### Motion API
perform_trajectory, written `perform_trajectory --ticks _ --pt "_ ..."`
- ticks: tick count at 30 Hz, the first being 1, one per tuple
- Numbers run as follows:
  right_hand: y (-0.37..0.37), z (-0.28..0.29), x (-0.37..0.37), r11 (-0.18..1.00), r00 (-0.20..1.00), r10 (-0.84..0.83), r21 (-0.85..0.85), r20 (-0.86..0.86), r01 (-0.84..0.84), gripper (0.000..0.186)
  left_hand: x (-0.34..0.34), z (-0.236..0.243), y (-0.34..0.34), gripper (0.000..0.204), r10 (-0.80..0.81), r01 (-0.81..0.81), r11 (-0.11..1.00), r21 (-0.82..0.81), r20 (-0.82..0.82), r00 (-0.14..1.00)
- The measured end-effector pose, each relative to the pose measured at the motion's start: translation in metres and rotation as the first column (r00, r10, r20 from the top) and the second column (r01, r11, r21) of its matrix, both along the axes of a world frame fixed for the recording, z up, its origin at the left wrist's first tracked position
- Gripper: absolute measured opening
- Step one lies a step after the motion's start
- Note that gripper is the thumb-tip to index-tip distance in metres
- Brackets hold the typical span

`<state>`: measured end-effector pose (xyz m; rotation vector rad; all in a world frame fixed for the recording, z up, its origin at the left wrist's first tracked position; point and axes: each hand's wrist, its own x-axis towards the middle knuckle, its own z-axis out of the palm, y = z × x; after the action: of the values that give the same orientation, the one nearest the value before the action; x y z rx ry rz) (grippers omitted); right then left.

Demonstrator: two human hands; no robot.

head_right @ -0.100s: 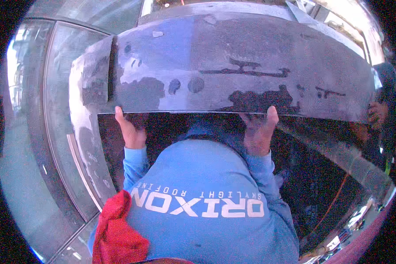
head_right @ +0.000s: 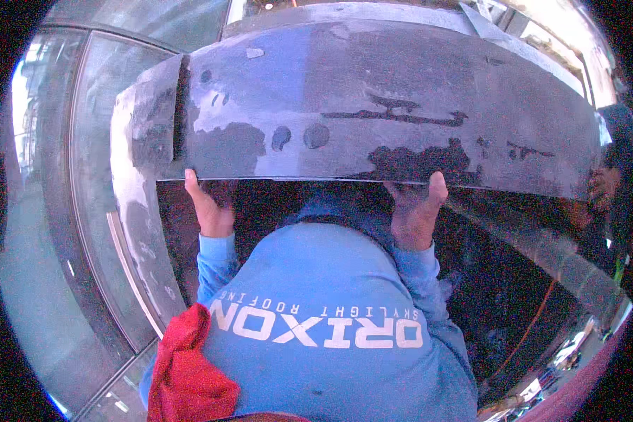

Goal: The person scrapes a dark surface with a putty knife, then lifts and positions a large dark panel onto the surface with assistance from another person. The panel is aligned and pressed into place along the edge of the structure.

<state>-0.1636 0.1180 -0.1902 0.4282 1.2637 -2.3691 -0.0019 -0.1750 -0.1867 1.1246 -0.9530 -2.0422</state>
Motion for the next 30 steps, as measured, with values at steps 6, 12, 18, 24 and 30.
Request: perform_trajectory --ticks 6,12,18,24,30 --pt "-0.003 0.001 0.002 1.0 1.0 -0.012 0.002 0.009 0.012 0.065 -0.001 0.003 0.003 0.053 -0.001 0.001 0.999 -0.037 -0.007 1.0" --pt "-0.006 -0.004 -0.005 0.999 1.0 -0.018 0.03 -0.001 0.018 0.063 -0.009 0.0 -0.002 0.058 0.052 -0.052 0.999 -0.001 0.077 0.996" --pt "-0.005 -0.008 -0.006 1.0 1.0 -0.014 0.027 -0.002 0.015 0.063 -0.005 -0.001 -0.002 0.066 0.028 -0.028 1.0 -0.01 0.04 0.999" --pt "-0.002 -0.016 -0.005 1.0 1.0 -0.012 -0.026 0.01 0.013 0.063 -0.007 -0.003 -0.006 0.066 0.043 -0.043 0.999 0.001 0.044 0.998" --pt "0.0 -0.024 -0.004 0.999 1.0 -0.016 -0.035 0.022 0.017 0.061 0.001 -0.01 -0.012 0.065 0.051 -0.052 0.997 0.057 0.013 0.999"
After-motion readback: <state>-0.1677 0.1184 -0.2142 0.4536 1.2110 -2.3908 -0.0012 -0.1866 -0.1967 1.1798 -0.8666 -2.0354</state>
